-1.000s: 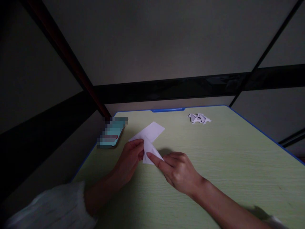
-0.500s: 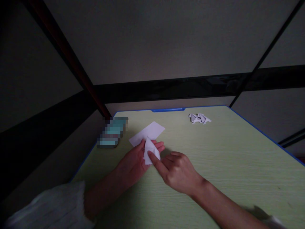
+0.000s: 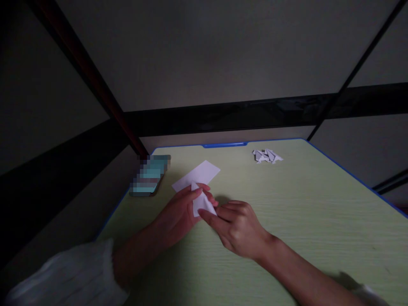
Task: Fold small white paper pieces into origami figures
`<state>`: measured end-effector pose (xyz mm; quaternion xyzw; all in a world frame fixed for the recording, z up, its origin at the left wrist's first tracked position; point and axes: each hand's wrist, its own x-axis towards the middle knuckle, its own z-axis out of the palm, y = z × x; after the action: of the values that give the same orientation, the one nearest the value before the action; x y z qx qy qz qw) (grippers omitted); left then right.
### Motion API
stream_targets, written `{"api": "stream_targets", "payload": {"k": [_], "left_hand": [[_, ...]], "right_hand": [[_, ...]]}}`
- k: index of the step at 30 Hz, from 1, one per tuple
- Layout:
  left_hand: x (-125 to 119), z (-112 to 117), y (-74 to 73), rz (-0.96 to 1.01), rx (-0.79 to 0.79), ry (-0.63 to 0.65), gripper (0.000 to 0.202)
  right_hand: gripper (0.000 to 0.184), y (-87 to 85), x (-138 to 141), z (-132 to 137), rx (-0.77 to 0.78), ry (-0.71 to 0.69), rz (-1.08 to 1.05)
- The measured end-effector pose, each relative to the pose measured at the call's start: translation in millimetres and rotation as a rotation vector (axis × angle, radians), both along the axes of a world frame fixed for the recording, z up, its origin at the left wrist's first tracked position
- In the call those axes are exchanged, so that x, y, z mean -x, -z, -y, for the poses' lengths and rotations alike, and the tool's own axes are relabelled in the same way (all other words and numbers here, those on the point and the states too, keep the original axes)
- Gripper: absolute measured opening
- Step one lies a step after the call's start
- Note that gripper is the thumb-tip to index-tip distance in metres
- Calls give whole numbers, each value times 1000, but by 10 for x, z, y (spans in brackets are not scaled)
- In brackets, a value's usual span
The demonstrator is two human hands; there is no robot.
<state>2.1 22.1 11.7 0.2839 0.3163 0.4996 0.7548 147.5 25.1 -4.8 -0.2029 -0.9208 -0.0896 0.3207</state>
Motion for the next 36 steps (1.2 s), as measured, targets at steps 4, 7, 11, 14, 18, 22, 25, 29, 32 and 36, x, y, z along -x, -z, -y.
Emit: {"api": "stream_targets", "payload": {"k": [4,7,11,14,18,22,25,29,32,36], "left_hand": [[3,20,-4,-37,-30,16,10],[-2,34,-20,-80,-18,13,17],[-14,32,-33,-79,0,-2,18],[-24,27,-29,-76,13,-74,16],[-63,39,-18,52,39,-141,15],[-120,81,-3,214,114,-168,18],[-155,118,-3,268,147,-164,19],[-185,147,-6,294,152,-152,17],[-194,151,11,283,129,-136,15],[-173,128,54,224,117,-117,13]], "right_hand": [[28,11,11,6,24,-21,-4],[26,10,20,1,7,-33,9],[21,33,10,4,35,-34,-24],[17,97,19,33,219,38,-198],[24,166,132,85,535,168,-590],[29,115,296,104,771,212,-949],[25,60,351,97,947,122,-1024],[20,67,339,84,1061,79,-1020],[16,108,313,79,1047,94,-954],[16,132,250,58,970,95,-757]]}}
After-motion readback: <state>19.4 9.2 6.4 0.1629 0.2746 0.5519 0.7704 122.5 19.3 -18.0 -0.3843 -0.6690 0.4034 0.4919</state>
